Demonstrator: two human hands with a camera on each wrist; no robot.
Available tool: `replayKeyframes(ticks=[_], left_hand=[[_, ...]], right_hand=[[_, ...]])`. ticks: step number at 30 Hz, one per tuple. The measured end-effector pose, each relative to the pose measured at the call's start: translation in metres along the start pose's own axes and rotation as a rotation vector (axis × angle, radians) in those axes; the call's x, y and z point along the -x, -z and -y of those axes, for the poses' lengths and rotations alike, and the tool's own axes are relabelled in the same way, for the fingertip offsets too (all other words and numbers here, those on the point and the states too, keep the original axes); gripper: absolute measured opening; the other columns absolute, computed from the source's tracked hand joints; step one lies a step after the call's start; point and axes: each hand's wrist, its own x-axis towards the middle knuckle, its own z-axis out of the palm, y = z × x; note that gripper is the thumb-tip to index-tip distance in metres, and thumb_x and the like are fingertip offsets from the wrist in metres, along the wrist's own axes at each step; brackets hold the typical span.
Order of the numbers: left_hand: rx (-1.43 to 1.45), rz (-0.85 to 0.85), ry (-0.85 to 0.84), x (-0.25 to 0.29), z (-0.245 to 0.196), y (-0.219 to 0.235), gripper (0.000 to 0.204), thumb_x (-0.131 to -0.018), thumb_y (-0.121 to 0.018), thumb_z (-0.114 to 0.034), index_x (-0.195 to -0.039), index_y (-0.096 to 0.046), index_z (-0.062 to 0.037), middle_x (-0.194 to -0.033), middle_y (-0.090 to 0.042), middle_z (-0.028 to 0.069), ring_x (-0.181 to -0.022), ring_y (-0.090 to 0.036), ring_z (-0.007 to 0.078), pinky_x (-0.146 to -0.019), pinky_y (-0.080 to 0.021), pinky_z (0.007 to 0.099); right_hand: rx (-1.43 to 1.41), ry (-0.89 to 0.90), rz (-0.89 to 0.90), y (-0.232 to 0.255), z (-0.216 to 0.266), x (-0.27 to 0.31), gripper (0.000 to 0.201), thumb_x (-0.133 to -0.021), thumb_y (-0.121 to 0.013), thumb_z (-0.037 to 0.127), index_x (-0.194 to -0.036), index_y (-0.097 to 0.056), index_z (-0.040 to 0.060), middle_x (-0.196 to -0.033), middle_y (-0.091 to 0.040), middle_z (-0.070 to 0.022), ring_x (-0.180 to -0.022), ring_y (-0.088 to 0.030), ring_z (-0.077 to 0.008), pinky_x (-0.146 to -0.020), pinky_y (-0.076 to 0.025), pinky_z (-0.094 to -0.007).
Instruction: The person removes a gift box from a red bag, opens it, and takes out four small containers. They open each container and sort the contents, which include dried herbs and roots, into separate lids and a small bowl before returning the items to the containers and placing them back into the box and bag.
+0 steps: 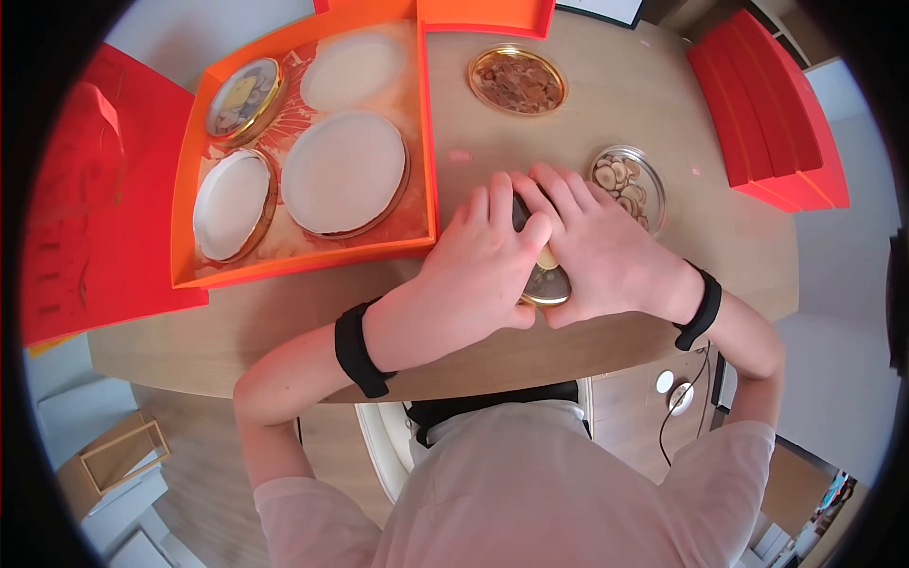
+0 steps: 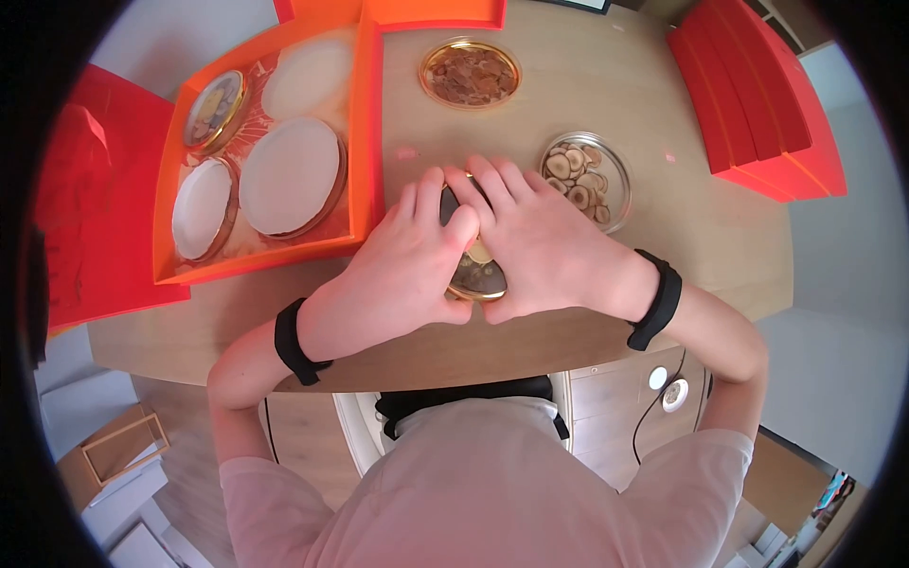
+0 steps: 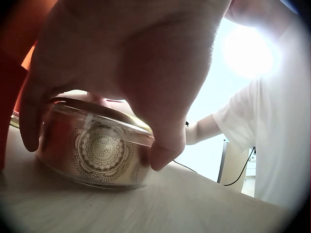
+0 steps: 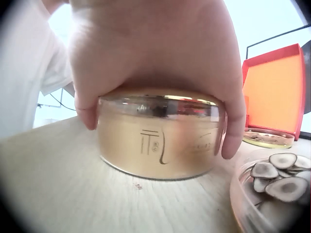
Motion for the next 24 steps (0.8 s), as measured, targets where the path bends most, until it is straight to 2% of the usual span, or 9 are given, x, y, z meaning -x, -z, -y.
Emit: replayKeyframes(ticks=[1,4,7,10,12,16,19,22,24], left_hand=[[-0.011,-0.042,-0.037,0.0,0.002,-0.002,0.08,-0.057,-0.092,-0.022,-0.119,-0.048,0.0025,-0.123,-0.044,0.0335,-0.102,-0.052,0.0395,-0.085,-0.05,0.0461],[-0.023,-0.043,-0.043,0.0,0.003,-0.003,0.08,-0.058,-0.092,-0.024,-0.12,-0.048,0.0021,-0.125,-0.044,0.0333,-0.103,-0.053,0.0394,-0.086,-0.05,0.0445],[0.016,0.093,0.05,0.003,-0.004,0.008,0.077,-0.066,-0.091,-0.027,-0.121,-0.046,0.0038,-0.135,-0.04,0.0317,-0.12,-0.051,0.0439,-0.1,-0.048,0.0485],[-0.239,0.053,0.062,0.01,-0.018,0.013,0.072,-0.071,-0.089,-0.029,-0.122,-0.051,0.0039,-0.139,-0.042,0.0316,-0.121,-0.052,0.0407,-0.101,-0.047,0.0464],[-0.294,0.045,0.033,0.018,-0.026,0.021,0.065,-0.073,-0.087,-0.028,-0.12,-0.055,0.0034,-0.14,-0.044,0.031,-0.122,-0.052,0.0393,-0.101,-0.047,0.0455],[-0.281,-0.013,-0.001,0.031,-0.032,0.024,0.054,-0.077,-0.085,-0.028,-0.114,-0.059,0.0028,-0.14,-0.047,0.0291,-0.125,-0.051,0.0375,-0.102,-0.048,0.0437],[-0.369,0.063,0.03,0.036,-0.031,0.022,0.051,-0.08,-0.083,-0.027,-0.114,-0.059,0.0022,-0.136,-0.051,0.0265,-0.12,-0.054,0.0355,-0.099,-0.05,0.0416],[-0.304,0.115,0.055,0.036,-0.027,0.024,0.046,-0.082,-0.081,-0.025,-0.112,-0.06,0.0013,-0.131,-0.054,0.0233,-0.113,-0.058,0.0319,-0.093,-0.053,0.0393],[-0.305,0.069,0.046,0.037,-0.024,0.02,0.043,-0.082,-0.081,-0.024,-0.111,-0.06,0.0008,-0.128,-0.055,0.0218,-0.108,-0.059,0.0304,-0.09,-0.054,0.0389]], right_hand=[[-0.007,-0.001,0.011,0.002,0.001,-0.001,0.117,-0.061,-0.086,0.04,-0.151,-0.03,-0.0086,-0.146,-0.039,-0.028,-0.137,-0.039,-0.0404,-0.115,-0.038,-0.0471],[-0.027,-0.01,0.041,0.006,0.002,-0.001,0.117,-0.061,-0.086,0.041,-0.151,-0.03,-0.009,-0.147,-0.038,-0.0282,-0.137,-0.039,-0.0409,-0.116,-0.036,-0.0479],[-0.041,0.013,0.045,0.006,-0.001,-0.002,0.118,-0.063,-0.086,0.042,-0.152,-0.029,-0.0095,-0.152,-0.035,-0.0293,-0.144,-0.033,-0.0423,-0.119,-0.033,-0.05],[-0.004,0.067,-0.001,0.008,-0.007,-0.002,0.121,-0.067,-0.087,0.046,-0.155,-0.025,-0.0093,-0.157,-0.031,-0.0297,-0.15,-0.026,-0.0434,-0.121,-0.029,-0.0524],[0.003,0.089,-0.018,0.006,-0.005,-0.001,0.123,-0.069,-0.087,0.049,-0.157,-0.023,-0.0077,-0.16,-0.029,-0.0291,-0.153,-0.022,-0.0438,-0.121,-0.027,-0.0542],[-0.02,0.095,-0.012,0.012,0.003,-0.002,0.123,-0.07,-0.087,0.052,-0.159,-0.023,-0.0035,-0.16,-0.03,-0.027,-0.152,-0.025,-0.0438,-0.121,-0.027,-0.0559],[-0.015,0.091,0.0,0.011,0.004,-0.004,0.117,-0.071,-0.086,0.05,-0.158,-0.027,-0.0002,-0.159,-0.032,-0.0258,-0.151,-0.026,-0.044,-0.119,-0.029,-0.0562],[-0.023,0.076,0.002,0.008,0.004,-0.005,0.109,-0.07,-0.086,0.045,-0.155,-0.032,0.002,-0.157,-0.034,-0.0254,-0.149,-0.028,-0.0443,-0.117,-0.032,-0.0556],[-0.029,0.066,-0.007,0.006,0.006,-0.007,0.106,-0.069,-0.085,0.04,-0.154,-0.034,0.0031,-0.154,-0.037,-0.0246,-0.146,-0.031,-0.0444,-0.115,-0.034,-0.055]])
